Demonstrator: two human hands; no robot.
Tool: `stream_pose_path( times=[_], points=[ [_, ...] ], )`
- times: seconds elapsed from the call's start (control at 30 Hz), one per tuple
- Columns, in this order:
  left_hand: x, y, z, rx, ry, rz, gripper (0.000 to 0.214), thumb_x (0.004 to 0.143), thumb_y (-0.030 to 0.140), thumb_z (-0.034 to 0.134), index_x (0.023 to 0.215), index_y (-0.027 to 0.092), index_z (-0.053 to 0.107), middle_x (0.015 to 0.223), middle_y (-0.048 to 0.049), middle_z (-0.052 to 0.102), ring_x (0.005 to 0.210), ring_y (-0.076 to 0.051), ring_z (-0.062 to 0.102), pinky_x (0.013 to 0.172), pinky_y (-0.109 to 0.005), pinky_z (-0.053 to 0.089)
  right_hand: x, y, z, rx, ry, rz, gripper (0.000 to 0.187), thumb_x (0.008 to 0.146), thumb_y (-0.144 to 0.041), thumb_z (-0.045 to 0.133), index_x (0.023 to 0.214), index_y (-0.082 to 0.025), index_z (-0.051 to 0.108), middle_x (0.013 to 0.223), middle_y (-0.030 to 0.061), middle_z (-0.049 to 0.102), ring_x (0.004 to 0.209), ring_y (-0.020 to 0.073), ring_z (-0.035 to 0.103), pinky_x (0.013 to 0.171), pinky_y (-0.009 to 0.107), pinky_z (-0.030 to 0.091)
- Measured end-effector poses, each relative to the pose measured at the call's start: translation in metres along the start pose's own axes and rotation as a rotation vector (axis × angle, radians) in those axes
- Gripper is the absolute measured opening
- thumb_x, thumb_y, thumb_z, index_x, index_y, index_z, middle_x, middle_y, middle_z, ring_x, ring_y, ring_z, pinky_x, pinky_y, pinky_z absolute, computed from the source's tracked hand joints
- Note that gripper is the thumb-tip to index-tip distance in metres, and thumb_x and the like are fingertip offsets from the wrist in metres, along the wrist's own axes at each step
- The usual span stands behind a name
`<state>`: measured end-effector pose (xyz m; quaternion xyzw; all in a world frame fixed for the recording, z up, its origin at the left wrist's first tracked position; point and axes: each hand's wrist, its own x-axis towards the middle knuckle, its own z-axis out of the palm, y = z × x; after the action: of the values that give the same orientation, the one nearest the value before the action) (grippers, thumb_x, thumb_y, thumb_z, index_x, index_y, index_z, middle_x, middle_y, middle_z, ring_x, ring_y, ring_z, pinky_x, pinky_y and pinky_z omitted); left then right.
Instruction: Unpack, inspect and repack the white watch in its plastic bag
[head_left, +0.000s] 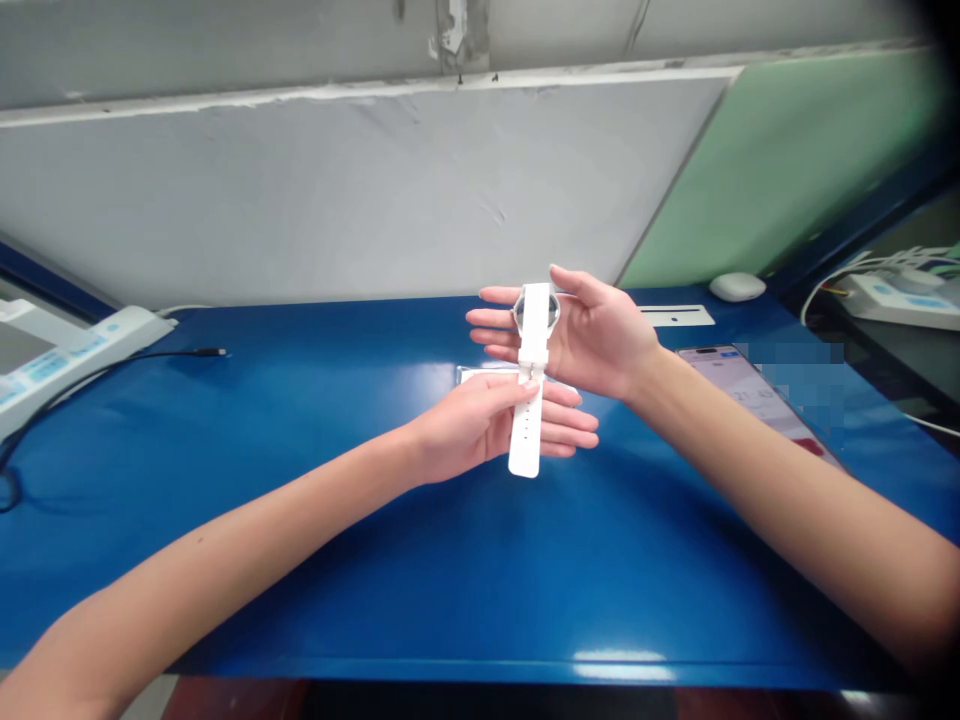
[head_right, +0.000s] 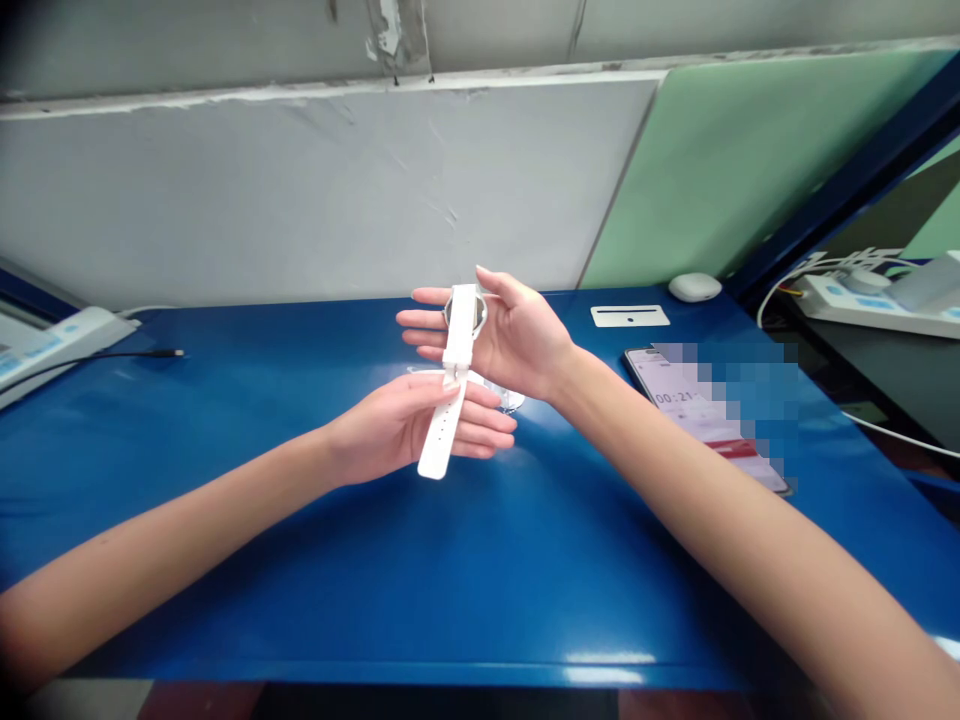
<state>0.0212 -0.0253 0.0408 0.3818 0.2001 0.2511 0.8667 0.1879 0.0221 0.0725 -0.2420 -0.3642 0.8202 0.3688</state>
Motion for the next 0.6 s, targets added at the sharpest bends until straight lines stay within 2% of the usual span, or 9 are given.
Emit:
stream_pose_path(
  times=[0.1,0.17,0.37,0.5,0.6],
  points=[
    [0.0,0.0,0.0,0.0,-0.002,-0.005,0.033,0.1,0.027,0.048,0.111,0.003,0.069,0.111,-0.0226,0.072,0.098,-0.027,0.073,0.092,-0.039,0.054,-0.001,-0.001,0.001,0.013,0.023,-0.01,0.053,0.098,-0.038,0.024,0.117,-0.006,0.063,0.105,0.0167,0.075,0.097,0.0242,0.071,0.097,0.042,0.052],
    [0.0,0.0,-0.001,0.0,-0.004,-0.002,0.033,0.1,0.026,0.047,0.111,0.003,0.069,0.11,-0.0225,0.072,0.098,-0.027,0.073,0.093,-0.04,0.054,-0.001,-0.001,0.0,0.034,0.023,-0.004,0.051,0.098,-0.035,0.024,0.115,-0.006,0.063,0.1,0.0153,0.075,0.089,0.0226,0.071,0.089,0.039,0.056],
    [-0.001,0.003,0.001,-0.021,0.016,-0.022,0.033,0.098,0.03,0.049,0.105,0.005,0.07,0.105,-0.0205,0.074,0.097,-0.027,0.073,0.095,-0.04,0.051,0.0,-0.002,-0.003,0.067,0.003,-0.012,0.043,0.103,-0.04,0.034,0.11,-0.01,0.064,0.078,0.0039,0.068,0.064,0.0117,0.063,0.066,0.024,0.057],
    [-0.003,0.007,-0.001,-0.143,-0.042,-0.076,0.054,0.096,0.048,0.042,0.107,0.003,0.069,0.11,-0.0227,0.072,0.106,-0.03,0.07,0.1,-0.041,0.047,0.001,-0.006,-0.002,0.016,0.118,-0.146,0.031,0.096,-0.045,0.054,0.098,-0.016,0.065,0.065,-0.0045,0.057,0.052,0.0056,0.053,0.056,0.016,0.051],
    [-0.005,0.012,-0.001,-0.3,-0.01,-0.053,0.07,0.094,0.059,0.034,0.115,0.0,0.066,0.118,-0.0249,0.068,0.114,-0.033,0.066,0.104,-0.043,0.044,0.0,-0.012,-0.002,-0.071,0.208,-0.258,0.025,0.095,-0.044,0.056,0.094,-0.021,0.066,0.067,-0.0054,0.06,0.057,0.0053,0.057,0.06,0.014,0.053]
  ],
)
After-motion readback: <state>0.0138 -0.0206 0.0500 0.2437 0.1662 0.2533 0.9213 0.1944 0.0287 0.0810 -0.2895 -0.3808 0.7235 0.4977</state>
